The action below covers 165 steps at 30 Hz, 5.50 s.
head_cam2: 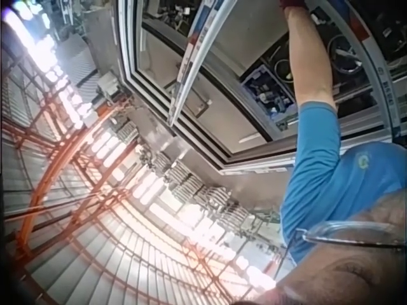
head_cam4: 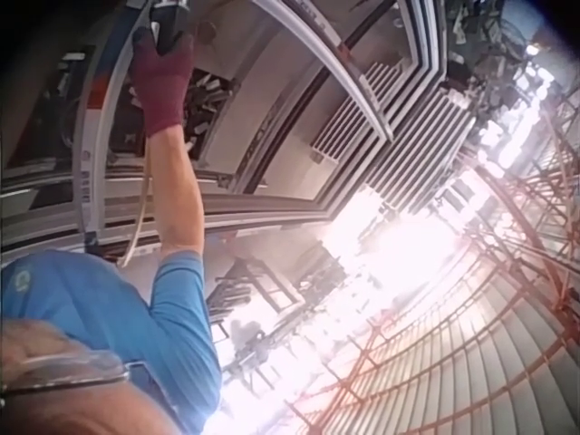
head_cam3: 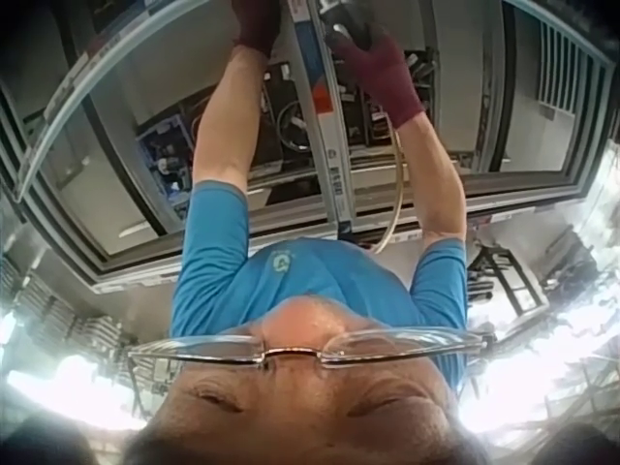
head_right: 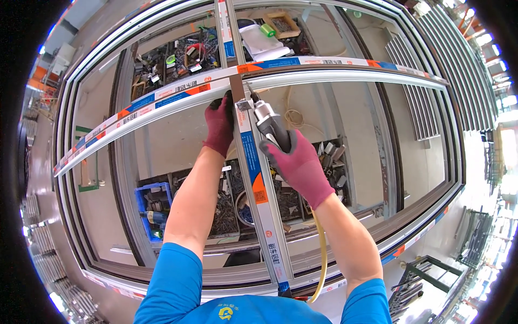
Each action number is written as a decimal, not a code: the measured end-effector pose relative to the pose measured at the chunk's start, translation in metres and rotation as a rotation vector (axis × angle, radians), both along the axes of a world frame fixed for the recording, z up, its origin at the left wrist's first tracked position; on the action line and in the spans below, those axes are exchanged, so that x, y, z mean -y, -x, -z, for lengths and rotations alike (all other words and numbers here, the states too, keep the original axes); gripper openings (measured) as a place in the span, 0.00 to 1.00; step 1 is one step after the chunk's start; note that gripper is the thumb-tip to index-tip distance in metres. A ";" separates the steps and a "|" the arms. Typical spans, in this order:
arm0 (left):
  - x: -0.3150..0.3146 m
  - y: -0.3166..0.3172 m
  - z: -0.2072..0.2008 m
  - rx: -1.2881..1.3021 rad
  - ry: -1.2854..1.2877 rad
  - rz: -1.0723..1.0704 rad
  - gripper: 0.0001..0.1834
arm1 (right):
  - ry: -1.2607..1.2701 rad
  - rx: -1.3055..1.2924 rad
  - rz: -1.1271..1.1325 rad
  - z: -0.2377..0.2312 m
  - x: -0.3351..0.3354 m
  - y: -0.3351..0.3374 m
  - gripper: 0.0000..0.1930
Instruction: Assembling large window or door frame profiles using power tools in a fabrication facility.
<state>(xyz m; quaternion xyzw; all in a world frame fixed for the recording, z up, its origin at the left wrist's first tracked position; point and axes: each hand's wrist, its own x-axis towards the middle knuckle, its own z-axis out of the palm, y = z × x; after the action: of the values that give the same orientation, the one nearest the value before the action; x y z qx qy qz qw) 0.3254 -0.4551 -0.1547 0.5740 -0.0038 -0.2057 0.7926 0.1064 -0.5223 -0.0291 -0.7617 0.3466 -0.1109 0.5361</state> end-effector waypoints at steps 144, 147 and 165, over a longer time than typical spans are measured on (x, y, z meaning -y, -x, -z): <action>-0.032 0.083 -0.071 0.288 -0.322 0.045 0.15 | -0.214 -0.030 0.106 0.026 0.001 -0.029 0.26; -0.033 0.083 -0.069 0.277 -0.311 0.050 0.14 | -0.292 0.016 0.091 0.028 0.003 -0.024 0.26; -0.094 0.050 -0.084 -0.349 0.411 0.323 0.17 | -0.606 -0.055 -0.129 -0.064 -0.017 0.080 0.25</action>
<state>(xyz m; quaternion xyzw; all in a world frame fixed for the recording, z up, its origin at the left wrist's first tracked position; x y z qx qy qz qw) 0.2758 -0.3610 -0.0707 0.3497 -0.0002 -0.4194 0.8377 0.0259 -0.5051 0.0349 -0.5902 0.3291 0.0525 0.7352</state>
